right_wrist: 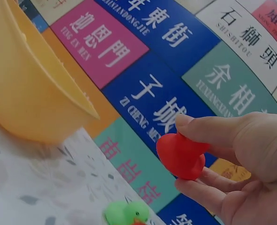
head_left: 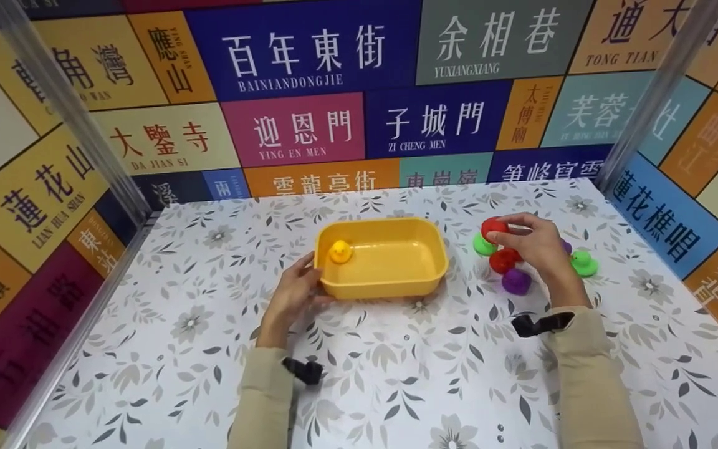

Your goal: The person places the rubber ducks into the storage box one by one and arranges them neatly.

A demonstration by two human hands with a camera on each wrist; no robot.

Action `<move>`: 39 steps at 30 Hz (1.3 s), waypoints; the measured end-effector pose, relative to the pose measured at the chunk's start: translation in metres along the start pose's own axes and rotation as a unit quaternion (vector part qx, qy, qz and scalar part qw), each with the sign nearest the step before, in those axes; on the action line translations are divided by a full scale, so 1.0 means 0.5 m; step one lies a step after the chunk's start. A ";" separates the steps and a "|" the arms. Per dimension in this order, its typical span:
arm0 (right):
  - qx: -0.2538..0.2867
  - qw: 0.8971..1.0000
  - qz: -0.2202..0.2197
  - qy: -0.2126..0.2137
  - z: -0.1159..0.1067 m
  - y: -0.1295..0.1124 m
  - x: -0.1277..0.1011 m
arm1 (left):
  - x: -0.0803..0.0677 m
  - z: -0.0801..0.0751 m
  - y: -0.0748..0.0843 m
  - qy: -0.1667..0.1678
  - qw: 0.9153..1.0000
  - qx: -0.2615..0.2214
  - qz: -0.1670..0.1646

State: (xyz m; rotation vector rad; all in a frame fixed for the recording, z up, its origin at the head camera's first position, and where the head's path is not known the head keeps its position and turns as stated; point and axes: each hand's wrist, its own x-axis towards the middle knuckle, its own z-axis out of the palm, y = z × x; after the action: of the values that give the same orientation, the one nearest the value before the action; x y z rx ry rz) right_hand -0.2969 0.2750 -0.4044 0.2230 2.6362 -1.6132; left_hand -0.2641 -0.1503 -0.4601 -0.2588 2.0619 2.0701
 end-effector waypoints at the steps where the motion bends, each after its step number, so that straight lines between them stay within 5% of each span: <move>1: 0.004 1.000 -0.002 -0.005 0.004 -0.003 0.000 | 0.000 0.000 -0.001 -0.001 1.000 0.000 0.002; 15: -0.017 0.998 -0.044 -0.043 0.073 -0.068 0.006 | 0.006 -0.004 0.001 0.001 0.999 -0.027 0.023; 22: -0.036 0.996 -0.029 -0.078 0.100 -0.116 0.011 | 0.006 -0.003 0.000 -0.002 0.999 -0.052 0.015; 32: -0.023 0.990 -0.027 -0.135 0.167 -0.156 0.044 | 0.006 -0.001 -0.003 -0.004 0.999 -0.052 -0.002; 39: -0.001 0.988 -0.014 -0.155 0.235 -0.163 0.066 | 0.004 -0.003 -0.002 -0.006 1.000 -0.018 0.021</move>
State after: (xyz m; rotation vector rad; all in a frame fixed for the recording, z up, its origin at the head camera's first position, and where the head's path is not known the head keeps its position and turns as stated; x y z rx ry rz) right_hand -0.3460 0.1373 -0.3901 -0.0611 2.4146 -1.5107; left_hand -0.2659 -0.1520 -0.4618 -0.2118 2.0411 2.1302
